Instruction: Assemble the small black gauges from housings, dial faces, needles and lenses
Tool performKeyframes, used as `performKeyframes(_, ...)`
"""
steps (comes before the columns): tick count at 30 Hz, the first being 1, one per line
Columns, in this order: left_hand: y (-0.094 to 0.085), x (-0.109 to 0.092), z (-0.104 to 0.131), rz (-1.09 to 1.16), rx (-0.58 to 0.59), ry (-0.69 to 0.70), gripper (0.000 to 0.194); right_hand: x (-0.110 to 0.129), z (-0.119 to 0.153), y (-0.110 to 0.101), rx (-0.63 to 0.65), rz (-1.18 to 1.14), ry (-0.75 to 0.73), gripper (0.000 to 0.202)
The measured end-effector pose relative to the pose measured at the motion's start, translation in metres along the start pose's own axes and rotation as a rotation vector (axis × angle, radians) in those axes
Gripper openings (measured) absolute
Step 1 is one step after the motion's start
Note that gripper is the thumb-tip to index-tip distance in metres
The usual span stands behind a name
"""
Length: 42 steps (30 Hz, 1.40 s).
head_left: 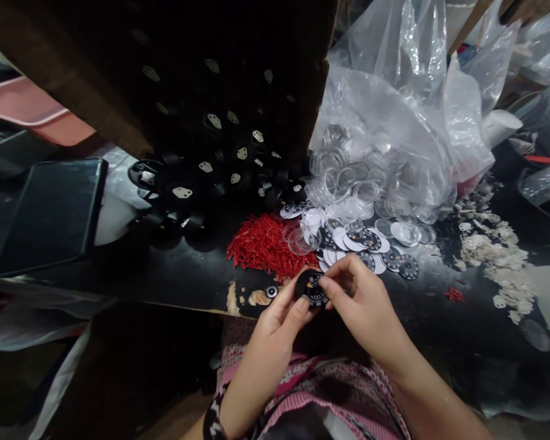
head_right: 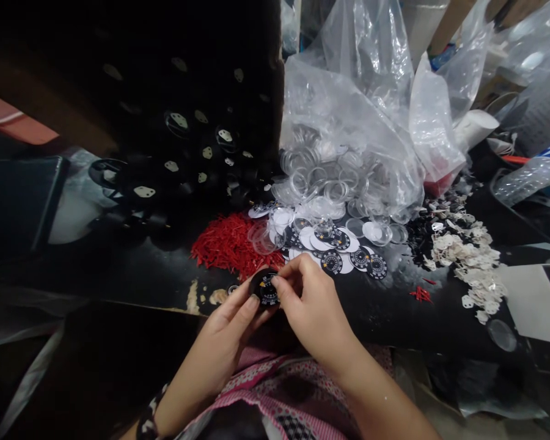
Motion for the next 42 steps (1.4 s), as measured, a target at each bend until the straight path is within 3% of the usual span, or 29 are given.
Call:
performKeyframes(5, 0.000, -0.005, 0.003, -0.171, 0.004, 0.036, 0.036, -0.004, 0.008, 0.004, 0.078, 0.055, 0.045, 0.010)
performKeyframes(9, -0.006, -0.009, 0.013, -0.521, 0.031, 0.094, 0.035, -0.005, 0.026, 0.009, 0.138, 0.015, 0.078, 0.010)
performKeyframes(12, -0.019, -0.012, 0.019, -0.704, 0.026, 0.159, 0.038, 0.000, 0.029, 0.010, 0.198, 0.112, 0.006, 0.013)
performKeyframes(14, -0.032, -0.013, 0.019, -0.640, -0.045, 0.157, 0.036, 0.007, 0.021, 0.011, 0.226, 0.241, -0.109, 0.013)
performKeyframes(17, -0.046, -0.011, 0.015, -0.365, -0.165, 0.112, 0.034, 0.014, -0.001, 0.015, 0.171, 0.618, -0.261, 0.012)
performKeyframes(20, -0.045, -0.010, 0.012, -0.094, -0.220, 0.071, 0.032, 0.017, -0.020, 0.027, 0.181, 0.963, -0.345, 0.011)
performKeyframes(23, -0.037, -0.012, 0.011, 0.113, -0.272, 0.056, 0.029, 0.018, -0.027, 0.034, 0.195, 1.069, -0.412, 0.008)
performKeyframes(30, -0.017, -0.009, 0.008, 0.261, -0.281, 0.032, 0.034, 0.009, -0.024, 0.026, 0.195, 1.060, -0.368, 0.012)
performKeyframes(37, -0.006, -0.011, 0.001, 0.252, -0.250, 0.066, 0.030, 0.011, -0.010, 0.021, 0.165, 0.685, -0.329, 0.008)
performKeyframes(42, -0.005, -0.014, 0.003, 0.251, -0.248, 0.053, 0.023, 0.011, -0.001, 0.011, 0.076, 0.613, -0.364, 0.007)
Point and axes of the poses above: each hand's wrist, its own z-axis away from the middle knuckle, its own y-axis out of the palm, x = y × z, the point moved 6 cm from there along -z, towards the middle knuckle, and after that the axes turned 4 degrees about z, right-handed, at the moved point
